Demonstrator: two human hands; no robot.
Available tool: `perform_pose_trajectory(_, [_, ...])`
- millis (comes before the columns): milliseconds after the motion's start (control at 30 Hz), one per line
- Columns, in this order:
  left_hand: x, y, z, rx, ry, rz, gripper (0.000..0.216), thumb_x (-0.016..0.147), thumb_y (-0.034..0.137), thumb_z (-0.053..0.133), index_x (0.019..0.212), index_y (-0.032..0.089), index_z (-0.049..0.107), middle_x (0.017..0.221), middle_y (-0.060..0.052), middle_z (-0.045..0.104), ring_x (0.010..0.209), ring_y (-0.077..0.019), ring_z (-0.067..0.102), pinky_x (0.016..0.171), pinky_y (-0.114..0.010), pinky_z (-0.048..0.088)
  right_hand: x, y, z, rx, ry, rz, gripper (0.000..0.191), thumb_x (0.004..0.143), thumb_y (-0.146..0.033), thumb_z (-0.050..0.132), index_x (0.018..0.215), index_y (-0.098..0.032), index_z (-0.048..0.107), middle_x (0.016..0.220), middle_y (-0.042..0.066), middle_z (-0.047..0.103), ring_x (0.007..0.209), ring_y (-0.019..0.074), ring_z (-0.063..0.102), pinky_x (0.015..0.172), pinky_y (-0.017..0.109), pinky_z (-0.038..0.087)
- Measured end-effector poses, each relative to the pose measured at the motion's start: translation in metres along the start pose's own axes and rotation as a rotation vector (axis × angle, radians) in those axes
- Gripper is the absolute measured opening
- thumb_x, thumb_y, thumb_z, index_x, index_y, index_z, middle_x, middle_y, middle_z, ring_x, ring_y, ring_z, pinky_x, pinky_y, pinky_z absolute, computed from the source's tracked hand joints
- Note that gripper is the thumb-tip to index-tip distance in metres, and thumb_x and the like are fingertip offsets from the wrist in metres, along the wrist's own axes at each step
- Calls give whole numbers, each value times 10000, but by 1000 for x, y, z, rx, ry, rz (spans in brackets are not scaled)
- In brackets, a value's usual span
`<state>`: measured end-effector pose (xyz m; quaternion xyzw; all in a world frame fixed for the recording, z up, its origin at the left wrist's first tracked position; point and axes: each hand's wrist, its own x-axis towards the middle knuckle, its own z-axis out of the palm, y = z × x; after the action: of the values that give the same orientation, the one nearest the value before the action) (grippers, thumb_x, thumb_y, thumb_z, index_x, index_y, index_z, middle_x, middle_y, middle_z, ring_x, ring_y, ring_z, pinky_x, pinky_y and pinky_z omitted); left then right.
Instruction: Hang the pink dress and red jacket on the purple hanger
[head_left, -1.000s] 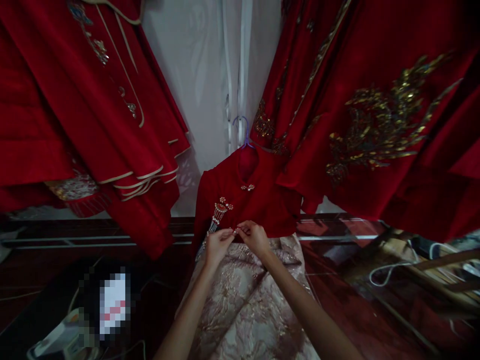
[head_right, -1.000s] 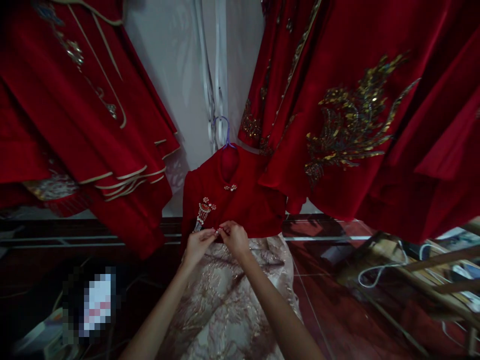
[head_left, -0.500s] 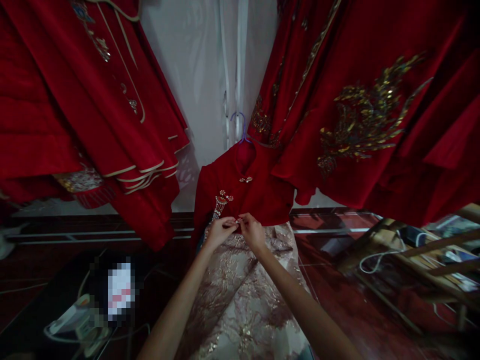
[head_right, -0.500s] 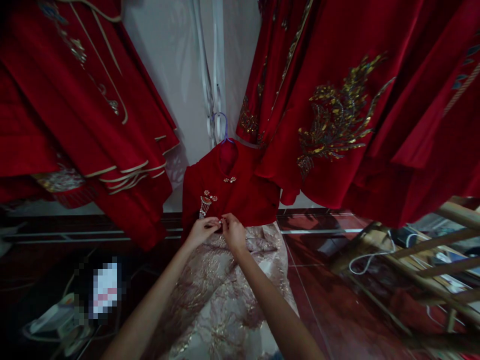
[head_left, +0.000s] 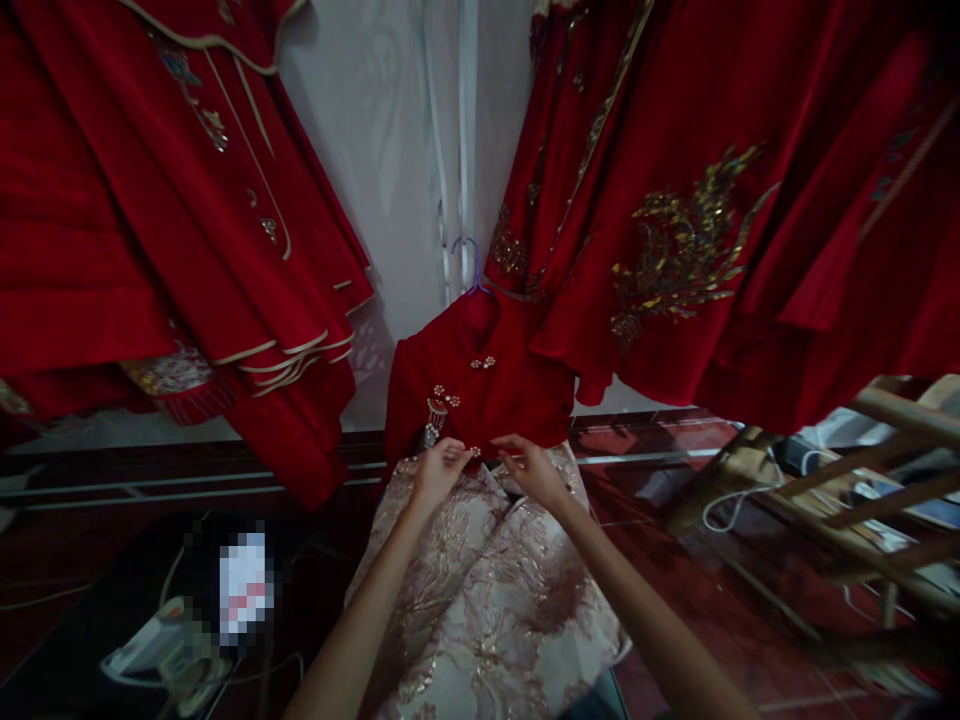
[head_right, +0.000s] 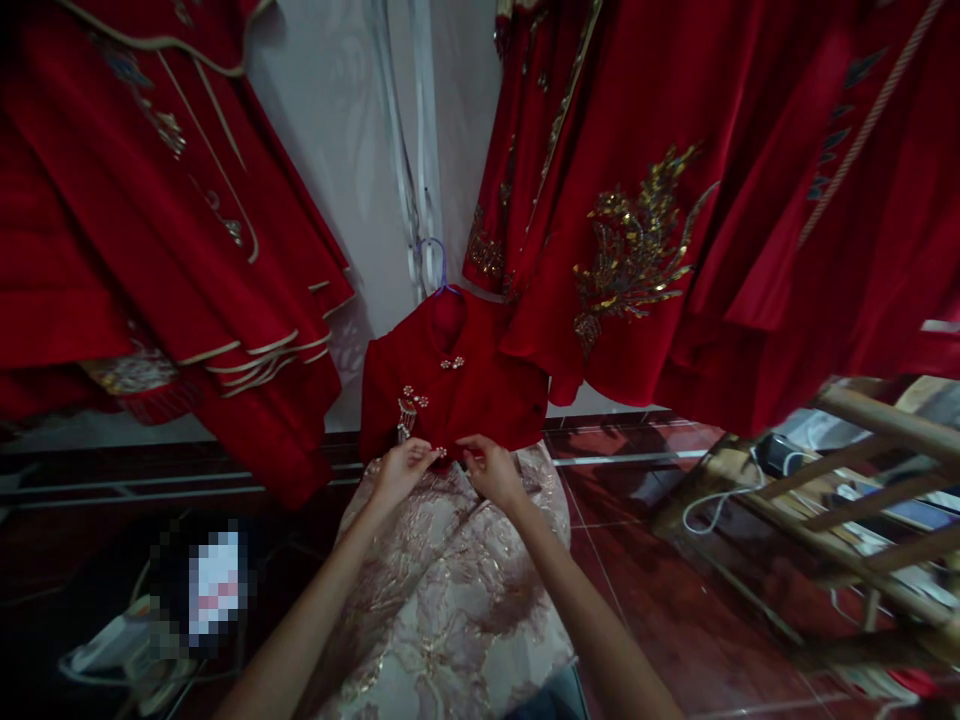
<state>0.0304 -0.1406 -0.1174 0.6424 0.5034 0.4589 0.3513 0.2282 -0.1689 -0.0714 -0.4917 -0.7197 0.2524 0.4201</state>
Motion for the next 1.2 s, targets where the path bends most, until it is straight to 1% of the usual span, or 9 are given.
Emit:
perform_pose_trajectory(100, [-5, 4, 3, 40, -10, -2, 243, 807, 397, 583, 845, 156, 587, 799, -63, 687, 743, -160, 659, 723, -294, 522, 37, -19, -37, -68, 78, -24, 361, 770, -67, 430, 986, -231, 668, 1065, 38, 684, 1058, 196, 608, 1001, 393, 428])
perform_pose_trajectory(233, [3, 9, -2, 97, -116, -5, 240, 830, 392, 553, 838, 156, 594, 781, -59, 687, 733, -155, 649, 709, -289, 511, 120, -46, -88, -258, 233, -200, 368, 793, -75, 382, 1076, -197, 583, 1096, 69, 654, 1051, 195, 592, 982, 379, 437])
perform_pose_trajectory(367, [49, 43, -35, 151, -422, 46, 224, 660, 359, 737, 704, 164, 638, 606, -3, 641, 564, -136, 604, 568, -240, 480, 195, -47, -110, -420, 288, -174, 407, 841, -119, 354, 1248, -114, 375, 1233, 182, 560, 1150, 214, 553, 967, 373, 447])
perform_pose_trajectory(433, [87, 74, -58, 191, -466, 115, 221, 690, 381, 718, 732, 174, 654, 680, -13, 656, 632, -139, 618, 645, -253, 496, 217, -37, -110, -479, 241, -147, 417, 856, -209, 431, 1241, -66, 366, 1207, 243, 562, 1138, 273, 562, 952, 413, 448])
perform_pose_trajectory(533, [146, 113, -84, 433, -35, 420, 306, 852, 419, 544, 1060, 201, 597, 1094, -84, 623, 1063, -193, 580, 966, -346, 429, 236, -18, -111, -553, 164, -150, 483, 852, -351, 527, 1222, -64, 411, 1188, 253, 583, 1135, 327, 561, 996, 478, 389])
perform_pose_trajectory(600, [173, 121, -92, 593, 184, 380, 493, 881, 464, 484, 1259, 148, 454, 1270, -158, 525, 1207, -240, 494, 1032, -399, 370, 243, -8, -113, -600, 140, -145, 454, 885, -385, 491, 1223, -89, 433, 1199, 231, 594, 1145, 322, 557, 1014, 493, 357])
perform_pose_trajectory(700, [183, 109, -93, 802, 91, 247, 521, 916, 490, 397, 1273, 111, 427, 1271, -191, 545, 1199, -289, 512, 1009, -441, 371, 244, 1, -116, -646, 126, -126, 335, 935, -385, 410, 1120, -131, 524, 1104, 195, 656, 1056, 295, 611, 931, 431, 425])
perform_pose_trajectory(867, [174, 106, -99, 880, 26, 212, 436, 961, 479, 244, 1182, 230, 526, 941, -75, 712, 894, -226, 677, 777, -307, 467, 234, 0, -129, -672, 189, -141, 310, 954, -402, 385, 1017, -205, 617, 954, 102, 721, 896, 257, 677, 816, 348, 477])
perform_pose_trajectory(1200, [207, 247, -110, 913, 269, 415, 465, 918, 565, 305, 1087, 298, 647, 976, -27, 735, 893, -237, 683, 701, -270, 458, 228, -67, -221, -580, 414, -276, 361, 932, -426, 431, 1113, -215, 661, 1101, 52, 701, 989, 220, 664, 873, 300, 489])
